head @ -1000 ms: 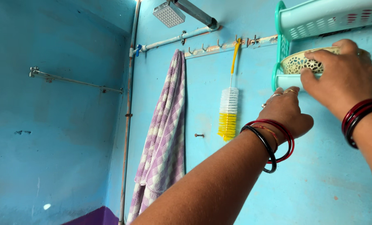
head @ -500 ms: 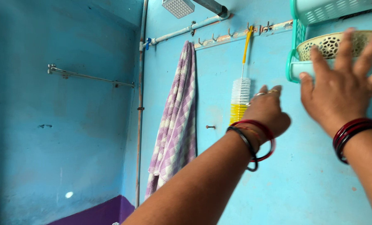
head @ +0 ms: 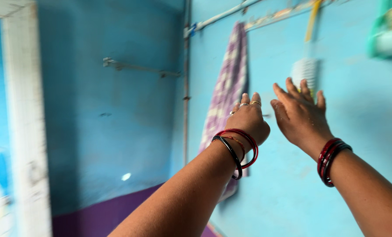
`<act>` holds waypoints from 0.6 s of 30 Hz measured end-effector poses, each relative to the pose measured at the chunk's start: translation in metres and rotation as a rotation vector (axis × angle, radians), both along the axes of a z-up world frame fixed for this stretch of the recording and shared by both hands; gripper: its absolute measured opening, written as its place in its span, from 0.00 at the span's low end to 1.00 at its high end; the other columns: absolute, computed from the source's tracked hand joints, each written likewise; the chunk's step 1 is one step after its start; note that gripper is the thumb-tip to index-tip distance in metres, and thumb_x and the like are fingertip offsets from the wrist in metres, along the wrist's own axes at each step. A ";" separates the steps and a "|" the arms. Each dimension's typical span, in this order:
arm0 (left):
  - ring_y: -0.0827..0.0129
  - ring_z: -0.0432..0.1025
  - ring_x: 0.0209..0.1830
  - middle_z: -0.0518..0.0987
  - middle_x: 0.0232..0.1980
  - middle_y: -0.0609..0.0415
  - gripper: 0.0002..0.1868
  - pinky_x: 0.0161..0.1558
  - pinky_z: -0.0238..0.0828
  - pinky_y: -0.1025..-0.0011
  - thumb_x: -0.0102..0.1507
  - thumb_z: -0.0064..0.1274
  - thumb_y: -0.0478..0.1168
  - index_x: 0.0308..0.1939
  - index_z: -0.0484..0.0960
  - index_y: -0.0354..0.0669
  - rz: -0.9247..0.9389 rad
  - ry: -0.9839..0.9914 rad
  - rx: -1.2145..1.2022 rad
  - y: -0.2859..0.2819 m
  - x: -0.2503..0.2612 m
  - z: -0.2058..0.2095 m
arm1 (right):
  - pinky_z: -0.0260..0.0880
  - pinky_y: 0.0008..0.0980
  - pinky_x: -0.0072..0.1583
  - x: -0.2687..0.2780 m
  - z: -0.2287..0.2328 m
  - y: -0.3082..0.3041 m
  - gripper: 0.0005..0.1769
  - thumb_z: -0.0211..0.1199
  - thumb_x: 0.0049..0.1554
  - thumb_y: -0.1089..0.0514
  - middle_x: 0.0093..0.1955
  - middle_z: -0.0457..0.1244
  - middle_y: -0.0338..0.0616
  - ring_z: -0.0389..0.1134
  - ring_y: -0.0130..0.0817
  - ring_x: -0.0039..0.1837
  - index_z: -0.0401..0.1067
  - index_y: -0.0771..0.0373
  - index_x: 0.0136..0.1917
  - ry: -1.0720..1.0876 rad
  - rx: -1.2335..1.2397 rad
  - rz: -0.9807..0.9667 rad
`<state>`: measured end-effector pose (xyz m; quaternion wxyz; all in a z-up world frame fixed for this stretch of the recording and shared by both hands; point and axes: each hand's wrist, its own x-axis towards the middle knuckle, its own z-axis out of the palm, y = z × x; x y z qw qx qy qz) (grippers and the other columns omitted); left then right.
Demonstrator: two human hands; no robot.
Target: The person rinses a steel wool scrubber under a hose, then places it in a small basket. They proceed to pick up a red spray bottle, a blue detergent bottle, a small bottle, a brush, and a sponge, placing each item onto a wall-mounted shelf in a bathroom.
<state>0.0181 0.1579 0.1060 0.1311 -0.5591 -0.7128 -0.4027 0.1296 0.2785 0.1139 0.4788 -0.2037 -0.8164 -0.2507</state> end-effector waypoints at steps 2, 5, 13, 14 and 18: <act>0.47 0.41 0.82 0.43 0.83 0.40 0.43 0.77 0.42 0.58 0.61 0.45 0.33 0.79 0.45 0.43 0.073 -0.035 -0.035 -0.014 -0.024 -0.018 | 0.34 0.69 0.75 -0.034 -0.022 -0.005 0.31 0.39 0.67 0.39 0.81 0.48 0.56 0.41 0.60 0.82 0.59 0.53 0.78 -0.033 -0.121 0.089; 0.49 0.41 0.84 0.44 0.83 0.42 0.42 0.78 0.44 0.59 0.62 0.46 0.36 0.79 0.46 0.41 0.182 -0.089 -0.118 -0.043 -0.065 -0.057 | 0.36 0.68 0.74 -0.090 -0.065 -0.029 0.33 0.38 0.65 0.37 0.81 0.48 0.52 0.40 0.59 0.82 0.57 0.51 0.78 -0.127 -0.293 0.162; 0.51 0.37 0.84 0.40 0.84 0.43 0.41 0.78 0.40 0.60 0.66 0.42 0.37 0.81 0.42 0.42 0.490 -0.312 -0.353 -0.165 -0.162 -0.177 | 0.35 0.64 0.77 -0.208 -0.183 -0.148 0.34 0.36 0.65 0.35 0.83 0.46 0.45 0.39 0.55 0.84 0.55 0.47 0.79 -0.504 -0.585 0.396; 0.51 0.37 0.84 0.40 0.84 0.43 0.41 0.78 0.40 0.60 0.66 0.42 0.38 0.81 0.41 0.42 0.526 -0.344 -0.388 -0.183 -0.170 -0.190 | 0.36 0.64 0.77 -0.222 -0.197 -0.163 0.34 0.36 0.65 0.35 0.83 0.46 0.45 0.39 0.55 0.84 0.55 0.47 0.79 -0.540 -0.596 0.429; 0.51 0.38 0.84 0.40 0.85 0.44 0.42 0.78 0.43 0.59 0.66 0.43 0.40 0.81 0.41 0.43 0.684 -0.485 -0.484 -0.262 -0.198 -0.255 | 0.36 0.64 0.77 -0.277 -0.266 -0.228 0.33 0.39 0.64 0.36 0.83 0.46 0.44 0.40 0.55 0.84 0.55 0.46 0.79 -0.685 -0.626 0.559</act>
